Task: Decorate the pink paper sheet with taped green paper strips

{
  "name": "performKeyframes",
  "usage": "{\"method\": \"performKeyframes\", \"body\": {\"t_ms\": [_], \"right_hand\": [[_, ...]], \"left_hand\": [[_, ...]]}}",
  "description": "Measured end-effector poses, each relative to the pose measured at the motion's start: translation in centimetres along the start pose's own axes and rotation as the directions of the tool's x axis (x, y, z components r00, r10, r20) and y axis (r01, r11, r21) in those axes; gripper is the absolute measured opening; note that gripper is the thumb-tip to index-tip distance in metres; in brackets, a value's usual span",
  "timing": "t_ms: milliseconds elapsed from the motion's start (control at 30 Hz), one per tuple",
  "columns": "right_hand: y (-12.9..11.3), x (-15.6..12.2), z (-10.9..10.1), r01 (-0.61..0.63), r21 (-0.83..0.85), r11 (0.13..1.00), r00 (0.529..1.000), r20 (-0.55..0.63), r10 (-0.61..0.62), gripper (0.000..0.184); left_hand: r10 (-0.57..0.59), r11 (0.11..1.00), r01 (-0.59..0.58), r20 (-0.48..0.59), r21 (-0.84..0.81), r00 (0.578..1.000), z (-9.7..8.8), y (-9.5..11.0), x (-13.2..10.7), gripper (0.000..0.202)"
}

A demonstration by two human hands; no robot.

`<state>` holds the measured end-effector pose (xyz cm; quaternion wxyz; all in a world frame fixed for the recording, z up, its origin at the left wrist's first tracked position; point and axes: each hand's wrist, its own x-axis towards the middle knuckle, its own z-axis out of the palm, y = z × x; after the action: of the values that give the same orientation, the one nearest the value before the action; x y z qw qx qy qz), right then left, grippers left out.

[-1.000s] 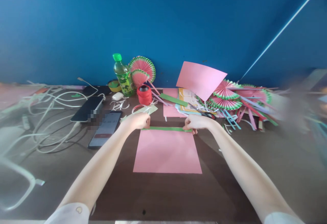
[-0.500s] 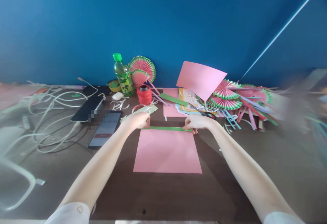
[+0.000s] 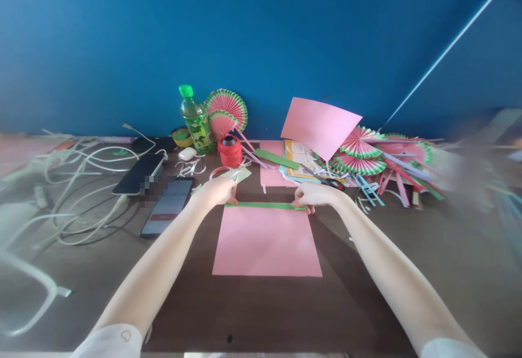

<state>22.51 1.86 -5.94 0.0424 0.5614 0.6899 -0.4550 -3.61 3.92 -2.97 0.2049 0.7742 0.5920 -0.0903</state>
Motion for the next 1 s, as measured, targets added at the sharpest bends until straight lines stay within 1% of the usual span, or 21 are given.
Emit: {"method": "performKeyframes", "body": {"t_ms": [100, 267, 433, 533, 700, 767, 800, 833, 867, 900, 967, 1000], "right_hand": [[-0.1, 0.0, 0.0, -0.003, -0.003, 1.000, 1.000, -0.003, 0.003, 0.020], [-0.2, -0.1, -0.1, 0.007, -0.011, 1.000, 1.000, 0.000, -0.007, 0.020], [0.0, -0.1, 0.0, 0.002, -0.006, 1.000, 1.000, 0.002, -0.002, 0.021], [-0.2, -0.2, 0.0, -0.003, -0.007, 1.000, 1.000, -0.006, 0.003, 0.021], [-0.2, -0.2, 0.0, -0.007, 0.000, 1.000, 1.000, -0.007, 0.007, 0.020], [-0.1, -0.1, 0.0, -0.004, 0.003, 1.000, 1.000, -0.005, 0.004, 0.021], [0.0, 0.0, 0.0, 0.000, 0.005, 1.000, 1.000, -0.004, 0.000, 0.021], [0.1, 0.1, 0.0, 0.003, 0.006, 1.000, 1.000, -0.003, -0.003, 0.022], [0.1, 0.1, 0.0, 0.005, 0.008, 1.000, 1.000, -0.002, -0.005, 0.022], [0.1, 0.1, 0.0, 0.005, 0.012, 1.000, 1.000, -0.001, -0.005, 0.023], [0.0, 0.1, 0.0, 0.003, 0.031, 1.000, 1.000, 0.006, -0.003, 0.024], [-0.1, 0.0, 0.0, 0.003, 0.038, 0.999, 1.000, 0.011, -0.004, 0.024]], "left_hand": [[-0.005, 0.998, 0.000, 0.080, 0.065, 0.997, 0.1, -0.4, 0.3, 0.015], [0.023, 0.997, -0.029, 0.093, 0.068, 0.995, 0.0, -1.0, 0.6, 0.013], [0.026, 0.997, -0.034, 0.111, 0.065, 0.994, -0.6, -0.9, 0.0, 0.013], [0.012, 0.998, -0.019, 0.102, 0.062, 0.995, -0.7, -0.8, -0.3, 0.015], [0.006, 0.995, -0.013, 0.070, 0.096, 0.998, -0.7, -1.4, -0.6, 0.015], [0.043, 0.992, -0.046, 0.026, 0.114, 0.999, -0.8, -1.3, -0.8, 0.015], [0.084, 0.990, -0.082, -0.013, 0.112, 0.996, -0.8, -1.0, -0.9, 0.015], [0.140, 0.985, -0.133, -0.063, 0.109, 0.988, -0.7, -0.6, -1.1, 0.016], [0.214, 0.975, -0.203, -0.126, 0.093, 0.969, -0.5, 0.0, -1.2, 0.017], [0.296, 0.955, -0.283, -0.191, 0.092, 0.936, -0.1, 0.8, -1.4, 0.019], [0.432, 0.901, -0.427, -0.286, 0.083, 0.855, 1.3, 2.7, -1.7, 0.023], [0.479, 0.874, -0.480, -0.305, 0.079, 0.823, 2.3, 3.7, -1.8, 0.027]]}}
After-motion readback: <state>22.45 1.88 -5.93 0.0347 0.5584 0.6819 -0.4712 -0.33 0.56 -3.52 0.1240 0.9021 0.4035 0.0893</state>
